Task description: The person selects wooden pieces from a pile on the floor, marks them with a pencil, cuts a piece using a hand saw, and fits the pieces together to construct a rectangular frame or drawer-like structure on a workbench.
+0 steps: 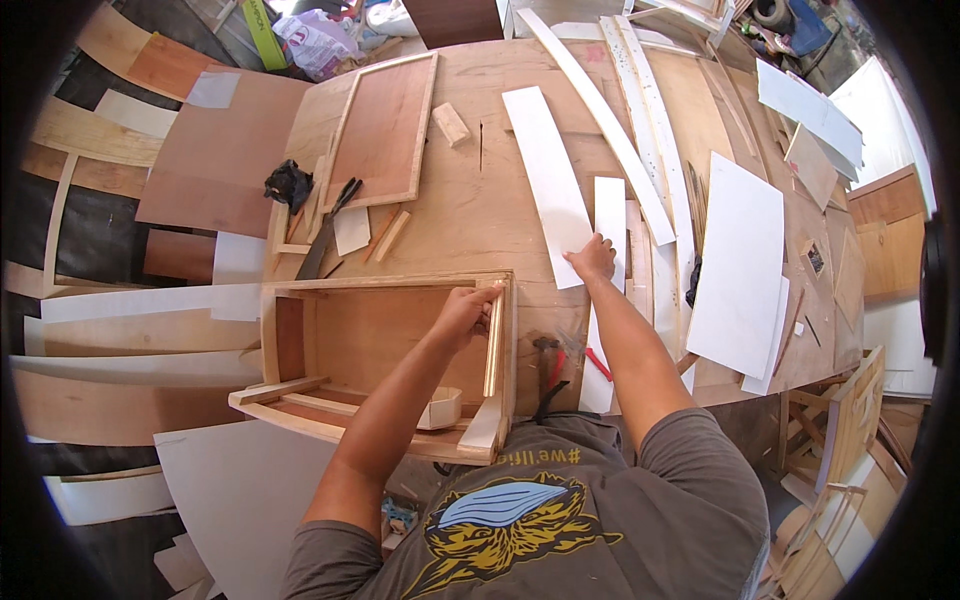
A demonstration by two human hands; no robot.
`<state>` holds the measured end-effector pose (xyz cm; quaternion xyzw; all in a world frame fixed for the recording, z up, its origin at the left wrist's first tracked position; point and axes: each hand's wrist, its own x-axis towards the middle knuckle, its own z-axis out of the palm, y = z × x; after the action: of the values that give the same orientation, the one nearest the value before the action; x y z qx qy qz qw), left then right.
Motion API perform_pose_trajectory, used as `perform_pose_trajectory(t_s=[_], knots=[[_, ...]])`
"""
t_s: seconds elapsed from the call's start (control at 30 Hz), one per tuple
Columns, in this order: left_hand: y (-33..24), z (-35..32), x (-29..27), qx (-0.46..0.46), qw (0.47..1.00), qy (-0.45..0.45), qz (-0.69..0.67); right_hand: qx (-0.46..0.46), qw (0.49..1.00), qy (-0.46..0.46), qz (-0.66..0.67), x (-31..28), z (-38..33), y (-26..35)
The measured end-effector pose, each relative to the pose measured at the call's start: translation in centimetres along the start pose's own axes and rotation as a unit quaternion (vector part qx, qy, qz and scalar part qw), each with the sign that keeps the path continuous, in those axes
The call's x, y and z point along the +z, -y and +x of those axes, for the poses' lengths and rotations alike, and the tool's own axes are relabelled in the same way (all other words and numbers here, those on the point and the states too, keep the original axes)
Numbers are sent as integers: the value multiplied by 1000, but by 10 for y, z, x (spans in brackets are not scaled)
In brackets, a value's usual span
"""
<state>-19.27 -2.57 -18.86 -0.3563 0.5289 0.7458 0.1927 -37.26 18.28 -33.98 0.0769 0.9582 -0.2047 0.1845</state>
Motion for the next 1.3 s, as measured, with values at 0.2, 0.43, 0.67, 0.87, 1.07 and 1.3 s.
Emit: perform_pose_trajectory(t_s=[0.2, 0.43, 0.67, 0.87, 1.07, 1.3], knots=[[-1, -3, 5, 17, 1000, -6, 2, 3, 1000, 7, -19, 0, -1, -2], [-1, 0, 3, 5, 998, -30, 46, -3, 1000, 15, -10, -2, -8, -3], [-5, -5, 11, -6, 999, -19, 41, -3, 1000, 11, -16, 2, -4, -8], [-7, -5, 15, -3, 999, -32, 33, -11, 1000, 18, -11, 0, -5, -11], [-3, -4, 13, 0, 999, -32, 22, -16, 999, 11, -35, -11, -24, -4], [3, 0, 15, 10, 999, -42, -2, -5, 999, 4, -51, -3, -20, -2]])
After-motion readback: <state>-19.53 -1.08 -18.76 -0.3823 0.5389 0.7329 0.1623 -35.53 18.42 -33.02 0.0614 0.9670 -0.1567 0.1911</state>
